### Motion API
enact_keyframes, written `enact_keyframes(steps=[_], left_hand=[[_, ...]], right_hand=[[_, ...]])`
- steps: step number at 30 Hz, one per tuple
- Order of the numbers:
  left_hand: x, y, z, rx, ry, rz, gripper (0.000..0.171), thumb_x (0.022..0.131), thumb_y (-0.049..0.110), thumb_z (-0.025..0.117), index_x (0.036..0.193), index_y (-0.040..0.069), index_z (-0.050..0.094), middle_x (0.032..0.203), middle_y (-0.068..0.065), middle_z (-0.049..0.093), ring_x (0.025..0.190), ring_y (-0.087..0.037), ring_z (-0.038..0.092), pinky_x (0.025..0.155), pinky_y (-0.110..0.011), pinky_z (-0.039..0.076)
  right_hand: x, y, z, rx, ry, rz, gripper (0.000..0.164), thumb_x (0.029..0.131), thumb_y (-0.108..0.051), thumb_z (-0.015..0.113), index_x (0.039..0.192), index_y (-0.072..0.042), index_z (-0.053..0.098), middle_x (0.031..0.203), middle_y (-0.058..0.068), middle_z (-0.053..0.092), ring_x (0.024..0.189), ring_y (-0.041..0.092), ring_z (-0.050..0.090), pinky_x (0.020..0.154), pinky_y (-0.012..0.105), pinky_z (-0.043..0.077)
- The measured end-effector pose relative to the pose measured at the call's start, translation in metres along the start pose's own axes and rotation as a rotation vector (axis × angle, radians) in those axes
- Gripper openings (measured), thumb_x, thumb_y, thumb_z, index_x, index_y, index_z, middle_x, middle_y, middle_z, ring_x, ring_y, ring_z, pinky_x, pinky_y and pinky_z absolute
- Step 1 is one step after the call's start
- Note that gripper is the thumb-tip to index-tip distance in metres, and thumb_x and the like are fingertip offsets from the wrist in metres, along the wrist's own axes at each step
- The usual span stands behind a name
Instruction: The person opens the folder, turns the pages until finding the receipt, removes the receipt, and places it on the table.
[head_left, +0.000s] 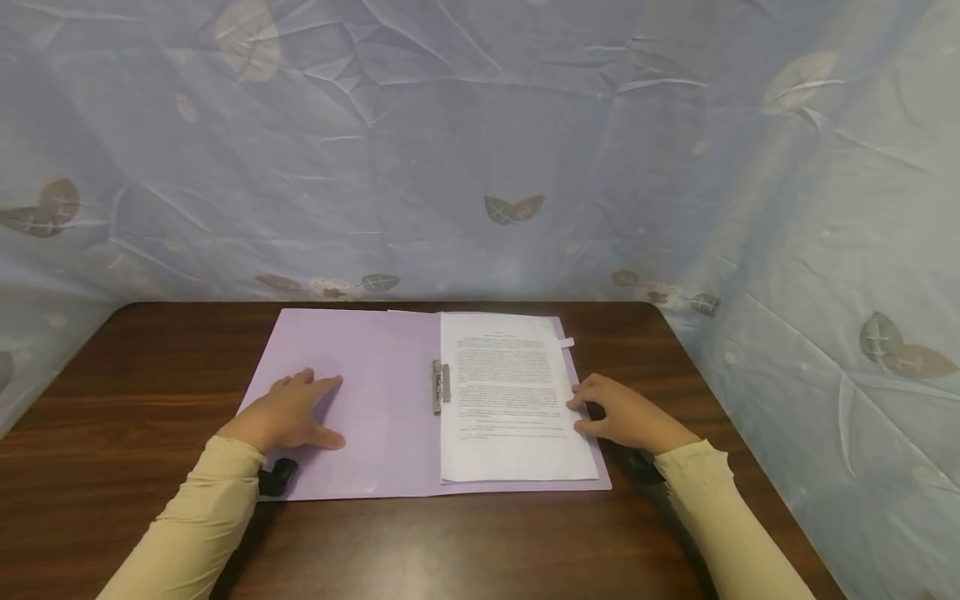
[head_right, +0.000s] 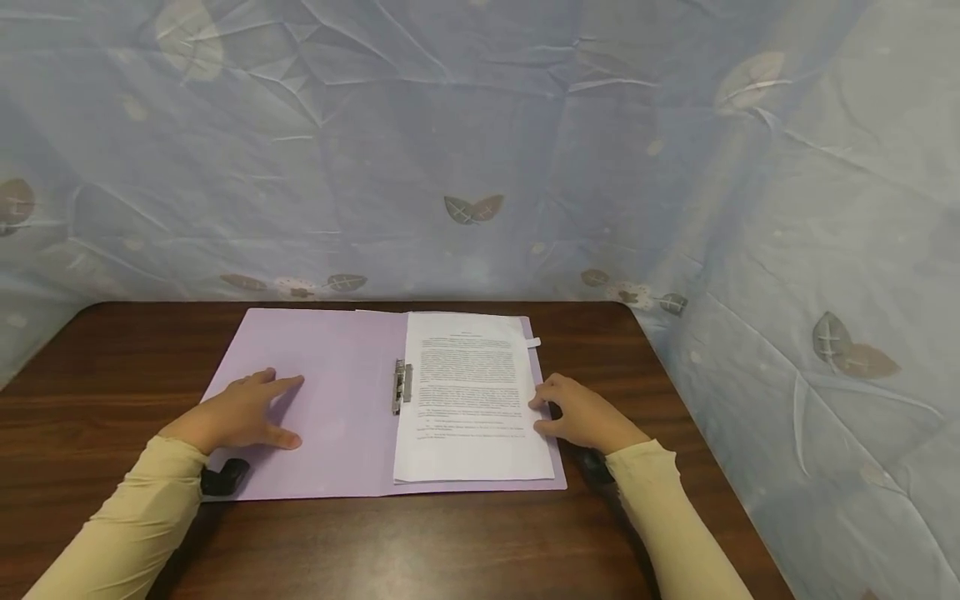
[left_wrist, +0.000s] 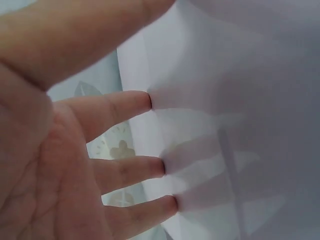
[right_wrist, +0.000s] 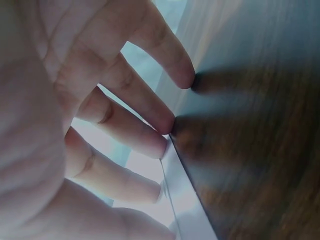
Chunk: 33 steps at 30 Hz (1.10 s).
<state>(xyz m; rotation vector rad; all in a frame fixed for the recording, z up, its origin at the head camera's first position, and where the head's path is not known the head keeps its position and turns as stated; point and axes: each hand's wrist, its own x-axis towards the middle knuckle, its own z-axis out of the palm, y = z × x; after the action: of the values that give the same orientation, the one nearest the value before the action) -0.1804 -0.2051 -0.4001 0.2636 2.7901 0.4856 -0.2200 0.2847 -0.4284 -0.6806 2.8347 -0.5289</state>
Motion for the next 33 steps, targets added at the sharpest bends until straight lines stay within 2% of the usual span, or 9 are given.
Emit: enact_keyframes(steps=[7,15,19,23,27,33], left_hand=[[0.001,0.001,-0.001,0.014,-0.013,0.003,0.104,0.073,0.046,0.091,0.152,-0.003,0.045,0.152,-0.048,0.028,0.138,-0.071,0.025,0.103,-0.081,0.031],[0.000,0.002,-0.001,0.006,-0.015,-0.001,0.104,0.073,0.045,0.092,0.151,-0.004,0.045,0.152,-0.048,0.027,0.138,-0.072,0.024,0.103,-0.081,0.030],[0.000,0.002,-0.001,0.007,-0.019,-0.002,0.104,0.073,0.045,0.091,0.151,-0.005,0.044,0.152,-0.048,0.027,0.138,-0.072,0.024,0.103,-0.081,0.030],[0.000,0.000,-0.001,0.009,-0.022,0.004,0.104,0.073,0.046,0.091,0.152,-0.005,0.044,0.152,-0.049,0.026,0.137,-0.073,0.023,0.103,-0.081,0.030],[0.001,-0.002,-0.002,0.013,-0.014,0.010,0.104,0.073,0.046,0.091,0.152,-0.005,0.044,0.151,-0.049,0.027,0.136,-0.074,0.024,0.102,-0.082,0.031],[0.001,-0.001,-0.001,0.004,-0.025,0.010,0.106,0.073,0.046,0.091,0.152,-0.005,0.043,0.151,-0.049,0.027,0.136,-0.074,0.024,0.102,-0.082,0.031]], right_hand=[[-0.003,0.000,0.000,0.020,0.007,-0.007,0.029,0.088,-0.015,0.082,0.116,-0.010,0.075,0.129,0.011,0.064,0.121,0.032,0.061,0.106,0.055,0.048],[-0.005,-0.008,-0.001,-0.023,0.029,-0.005,0.027,0.092,-0.019,0.078,0.118,-0.010,0.074,0.129,0.010,0.066,0.121,0.030,0.062,0.106,0.053,0.049],[0.000,-0.013,-0.005,-0.084,0.063,0.026,0.037,0.095,-0.023,0.074,0.128,-0.007,0.069,0.132,0.012,0.066,0.123,0.031,0.062,0.105,0.053,0.049],[0.012,-0.017,-0.012,-0.114,0.121,0.068,0.050,0.097,-0.024,0.071,0.141,-0.004,0.060,0.139,0.016,0.061,0.127,0.033,0.061,0.106,0.055,0.048],[0.034,-0.022,-0.020,-0.084,0.172,0.079,0.047,0.100,-0.023,0.067,0.142,-0.003,0.060,0.139,0.018,0.060,0.128,0.035,0.059,0.108,0.055,0.046],[0.070,-0.030,-0.028,-0.039,0.152,0.108,0.043,0.102,-0.021,0.062,0.140,-0.001,0.060,0.137,0.022,0.060,0.123,0.037,0.060,0.107,0.054,0.046]])
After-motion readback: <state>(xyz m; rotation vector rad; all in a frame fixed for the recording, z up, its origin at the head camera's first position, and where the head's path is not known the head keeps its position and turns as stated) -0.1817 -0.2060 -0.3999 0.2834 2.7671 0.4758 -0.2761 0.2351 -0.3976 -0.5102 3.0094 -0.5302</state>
